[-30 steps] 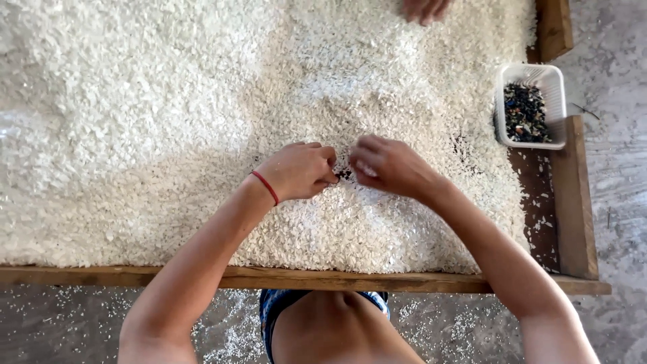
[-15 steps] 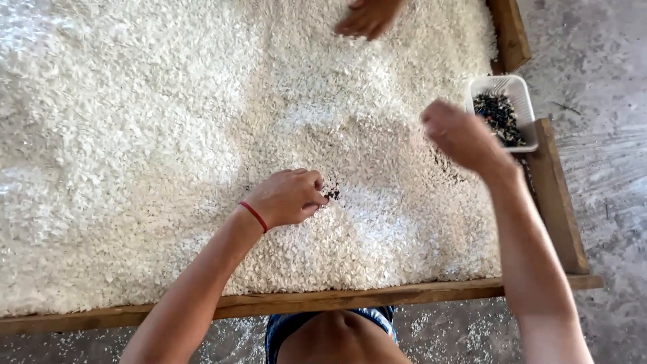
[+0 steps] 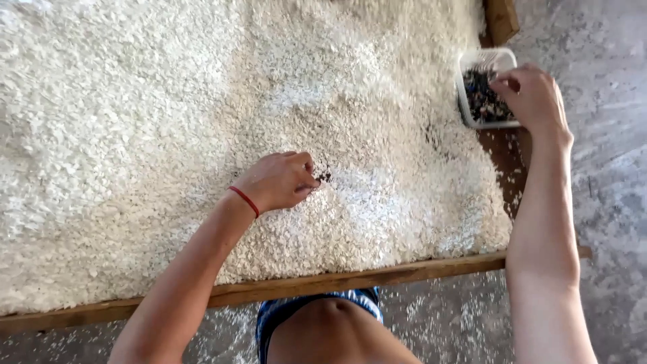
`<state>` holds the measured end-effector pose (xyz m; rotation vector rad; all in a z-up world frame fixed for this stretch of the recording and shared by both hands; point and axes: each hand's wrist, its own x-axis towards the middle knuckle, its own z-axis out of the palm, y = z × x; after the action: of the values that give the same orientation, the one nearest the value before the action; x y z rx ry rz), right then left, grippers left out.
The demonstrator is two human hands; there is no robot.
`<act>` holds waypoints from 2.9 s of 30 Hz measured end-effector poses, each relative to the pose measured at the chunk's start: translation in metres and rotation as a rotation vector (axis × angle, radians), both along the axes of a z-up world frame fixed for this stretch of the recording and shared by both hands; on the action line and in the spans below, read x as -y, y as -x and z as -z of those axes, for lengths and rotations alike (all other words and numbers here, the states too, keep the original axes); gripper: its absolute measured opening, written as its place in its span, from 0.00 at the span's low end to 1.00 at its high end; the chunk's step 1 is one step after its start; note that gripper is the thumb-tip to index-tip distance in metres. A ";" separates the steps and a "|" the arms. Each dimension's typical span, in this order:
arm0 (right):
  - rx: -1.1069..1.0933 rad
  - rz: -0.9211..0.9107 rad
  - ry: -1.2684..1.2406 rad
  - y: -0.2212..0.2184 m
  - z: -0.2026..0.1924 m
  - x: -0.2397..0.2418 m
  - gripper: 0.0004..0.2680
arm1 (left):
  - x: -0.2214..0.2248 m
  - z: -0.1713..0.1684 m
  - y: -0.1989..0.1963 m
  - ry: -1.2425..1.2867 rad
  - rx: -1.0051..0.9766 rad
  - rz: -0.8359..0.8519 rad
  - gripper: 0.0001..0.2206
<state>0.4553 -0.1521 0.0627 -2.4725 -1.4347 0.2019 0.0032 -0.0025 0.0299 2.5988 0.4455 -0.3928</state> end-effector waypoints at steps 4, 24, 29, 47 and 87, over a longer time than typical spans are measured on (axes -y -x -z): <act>0.036 -0.011 -0.034 -0.005 -0.002 0.001 0.08 | -0.002 -0.005 -0.002 0.009 -0.024 -0.012 0.13; 0.346 -0.377 -0.267 0.084 0.041 -0.052 0.05 | -0.005 0.039 -0.002 -0.137 0.202 0.025 0.10; 0.203 -0.646 -0.083 0.182 0.029 -0.056 0.12 | -0.018 0.043 -0.003 -0.266 0.343 -0.044 0.09; -0.449 -0.856 0.372 0.177 0.017 -0.048 0.10 | -0.027 0.051 0.000 -0.188 0.399 -0.197 0.06; 0.253 -0.634 -0.063 0.226 0.093 -0.109 0.10 | -0.057 0.081 -0.023 -0.373 0.555 -0.216 0.08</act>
<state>0.2290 -0.0428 -0.0301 -1.9680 -2.2588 -0.0390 0.0258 0.0550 -0.0515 2.8091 0.6323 0.5235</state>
